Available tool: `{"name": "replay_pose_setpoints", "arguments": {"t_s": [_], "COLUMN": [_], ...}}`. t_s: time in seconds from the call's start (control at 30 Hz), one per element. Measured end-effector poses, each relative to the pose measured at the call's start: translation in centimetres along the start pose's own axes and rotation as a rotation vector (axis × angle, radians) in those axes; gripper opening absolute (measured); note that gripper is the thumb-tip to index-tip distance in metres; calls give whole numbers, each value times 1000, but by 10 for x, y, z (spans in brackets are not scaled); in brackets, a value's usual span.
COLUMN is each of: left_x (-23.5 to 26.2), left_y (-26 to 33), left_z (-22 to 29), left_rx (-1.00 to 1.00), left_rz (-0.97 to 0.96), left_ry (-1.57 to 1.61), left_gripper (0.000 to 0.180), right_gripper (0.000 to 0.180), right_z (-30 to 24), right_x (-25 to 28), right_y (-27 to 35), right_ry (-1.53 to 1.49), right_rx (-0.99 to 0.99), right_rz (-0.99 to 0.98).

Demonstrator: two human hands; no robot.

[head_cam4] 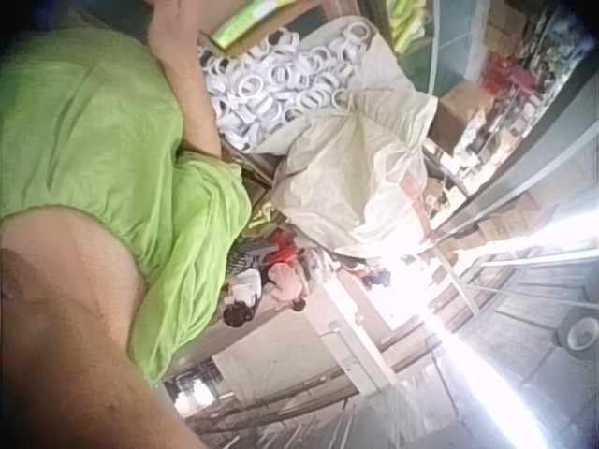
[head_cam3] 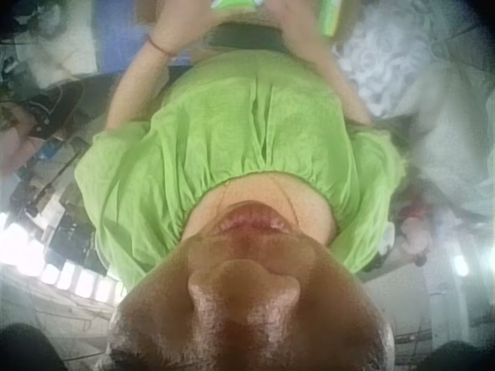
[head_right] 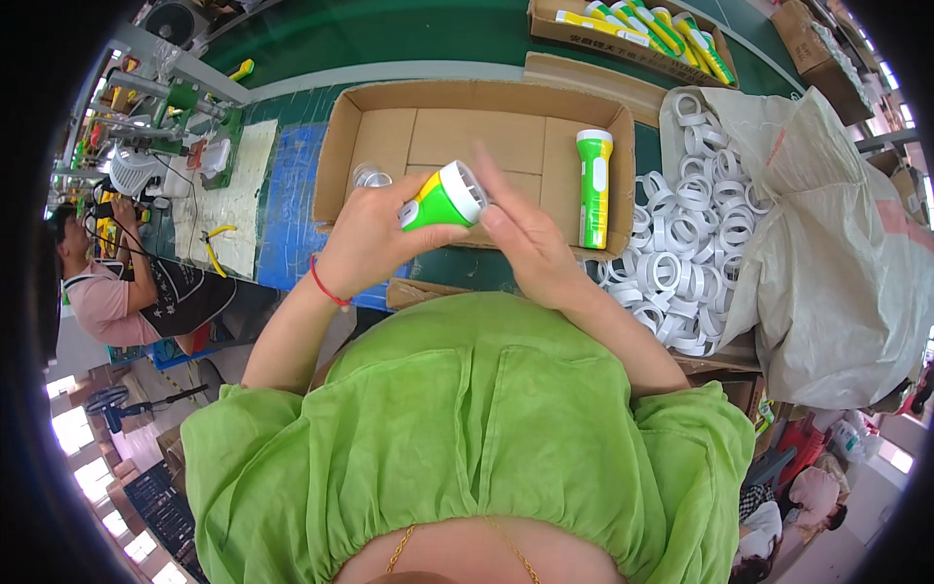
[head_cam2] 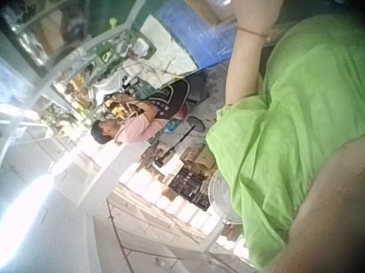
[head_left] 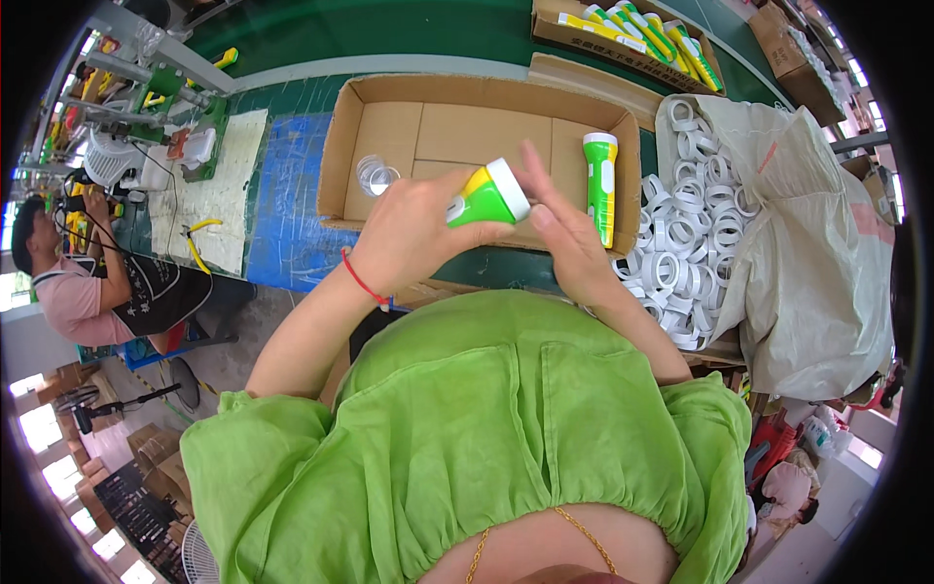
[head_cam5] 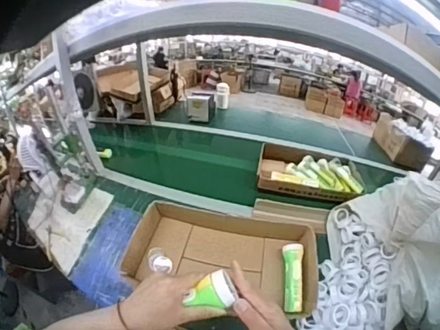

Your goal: The person assembles flashlights by hand, fitting clear lenses and front caps onto the flashlight heads and placing the flashlights into cardboard boxes.

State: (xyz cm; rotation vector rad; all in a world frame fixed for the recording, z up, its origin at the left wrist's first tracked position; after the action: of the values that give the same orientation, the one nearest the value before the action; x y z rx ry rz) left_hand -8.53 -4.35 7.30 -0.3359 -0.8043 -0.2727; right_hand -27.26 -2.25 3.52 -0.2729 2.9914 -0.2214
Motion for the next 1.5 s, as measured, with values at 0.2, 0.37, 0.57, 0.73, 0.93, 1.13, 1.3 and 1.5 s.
{"name": "replay_pose_setpoints", "arguments": {"t_s": [0.2,0.37,0.57,0.73,0.93,1.13,1.3,1.5], "left_x": [-14,-13,-12,-11,-22,-15,-20,-26], "left_y": [-1,3,4,6,7,4,-3,-4], "left_z": [-4,9,9,7,9,8,17,16], "left_rx": [52,-68,-35,-46,-42,104,122,422], "left_rz": [58,74,118,78,155,36,39,-350], "left_ry": [252,-188,-41,21,-171,508,-49,952], "left_gripper": [53,50,49,49,48,44,47,41], "right_gripper": [48,43,53,65,75,77,78,100], "right_z": [12,16,7,16,38,7,28,6], "right_x": [9,-3,5,-7,4,-5,0,-12], "right_y": [-7,-4,-16,-3,-12,-10,-13,-20], "right_ry": [210,13,774,-127,46,-551,-296,-460], "right_rx": [150,-175,594,-20,-149,-64,-213,22], "right_rz": [-59,219,16,-6,-40,25,160,55]}}
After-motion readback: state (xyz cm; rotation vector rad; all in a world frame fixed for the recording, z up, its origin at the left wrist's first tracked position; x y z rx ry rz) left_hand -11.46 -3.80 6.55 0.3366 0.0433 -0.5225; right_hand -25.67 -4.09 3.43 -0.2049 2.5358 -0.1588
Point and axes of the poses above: each hand's wrist, its own y-axis away from the middle knuckle, its own x-axis out of the back of the hand, z = x × y, the point moved 2 cm from there along -y, towards the middle knuckle, and after that the axes turned 10 degrees about z, right-handed, at the moved point
